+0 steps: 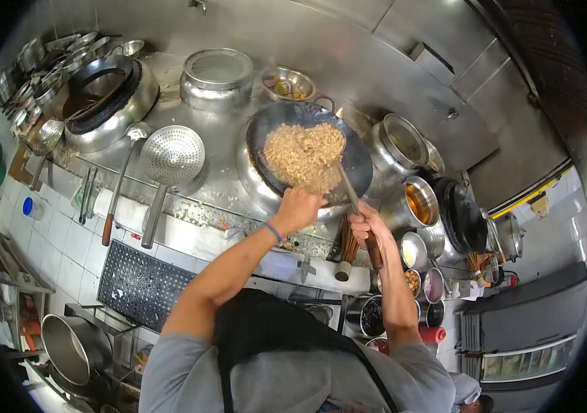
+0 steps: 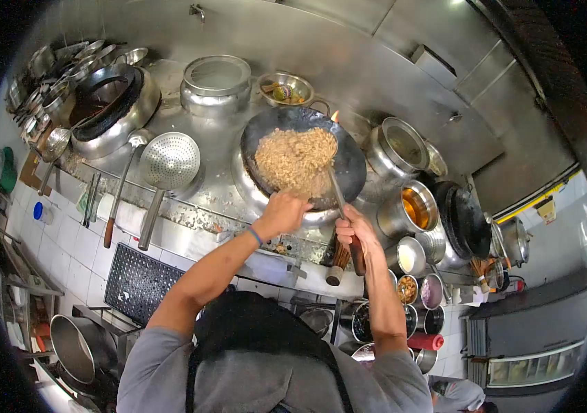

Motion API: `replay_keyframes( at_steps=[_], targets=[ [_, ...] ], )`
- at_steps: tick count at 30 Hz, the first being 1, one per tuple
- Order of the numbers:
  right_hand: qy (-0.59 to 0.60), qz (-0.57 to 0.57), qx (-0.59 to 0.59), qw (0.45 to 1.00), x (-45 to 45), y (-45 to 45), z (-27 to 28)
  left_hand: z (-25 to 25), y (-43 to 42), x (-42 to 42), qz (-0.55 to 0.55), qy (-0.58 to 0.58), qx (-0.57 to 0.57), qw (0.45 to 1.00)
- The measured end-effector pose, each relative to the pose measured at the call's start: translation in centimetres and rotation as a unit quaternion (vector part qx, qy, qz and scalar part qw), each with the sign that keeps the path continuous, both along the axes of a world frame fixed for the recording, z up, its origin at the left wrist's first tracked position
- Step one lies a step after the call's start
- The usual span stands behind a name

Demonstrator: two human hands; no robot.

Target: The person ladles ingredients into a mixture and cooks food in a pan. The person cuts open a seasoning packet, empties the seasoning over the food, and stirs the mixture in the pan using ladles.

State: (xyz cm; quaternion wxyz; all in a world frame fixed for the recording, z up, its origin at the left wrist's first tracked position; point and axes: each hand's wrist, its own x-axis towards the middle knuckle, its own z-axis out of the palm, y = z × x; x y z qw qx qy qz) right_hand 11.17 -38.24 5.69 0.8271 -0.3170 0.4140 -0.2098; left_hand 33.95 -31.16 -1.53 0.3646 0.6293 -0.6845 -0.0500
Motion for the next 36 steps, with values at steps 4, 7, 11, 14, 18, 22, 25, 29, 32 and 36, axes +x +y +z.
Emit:
replay_keyframes(
  at_steps=[4, 7, 11, 14, 18, 22, 25, 29, 32, 36],
  targets=[
    [0.349, 0.094, -0.44, 0.822, 0.4, 1.6, -1.1, -1.4, -1.2, 0.1, 0.039, -0.003, 0.038, 0.999],
    [0.359, 0.027, -0.768, 0.53, -0.1, 1.2, -3.4, -2.0, -2.1, 0.9, 0.023, 0.011, 0.028, 0.999],
    [0.524, 0.084, -0.625, 0.573, -1.9, 1.0, -4.5, -1.7, -1.6, 1.0, 0.022, 0.036, 0.021, 0.999],
    [0.552, 0.101, -0.642, 0.523, -5.4, -5.1, -7.8, -1.6, -1.6, 0.9, 0.027, 0.043, 0.039, 0.998],
    [0.522, 0.075, -0.692, 0.493, -4.1, -3.5, -2.6, -2.1, -2.2, 0.8, 0.032, 0.029, 0.022, 0.999],
    [0.559, 0.082, -0.66, 0.494, -3.6, -0.7, -2.1, -2.2, -1.4, 0.3, 0.039, 0.026, 0.032, 0.998],
    [0.597, 0.128, -0.632, 0.478, -4.9, -2.4, -4.2, -2.1, -1.5, -0.5, 0.03, 0.025, 0.034, 0.999],
    [0.491, 0.065, -0.701, 0.512, -4.0, -2.6, -4.7, -2.7, -1.7, -0.8, 0.047, 0.023, -0.002, 0.999],
    [0.326, -0.007, -0.612, 0.72, -3.0, -0.1, -2.9, -1.6, -0.5, -0.6, 0.043, 0.032, 0.036, 0.998],
    [0.082, -0.066, -0.374, 0.922, -0.7, 5.4, 2.3, -0.4, 3.2, -1.1, 0.106, 0.054, -0.101, 0.988]
  ],
)
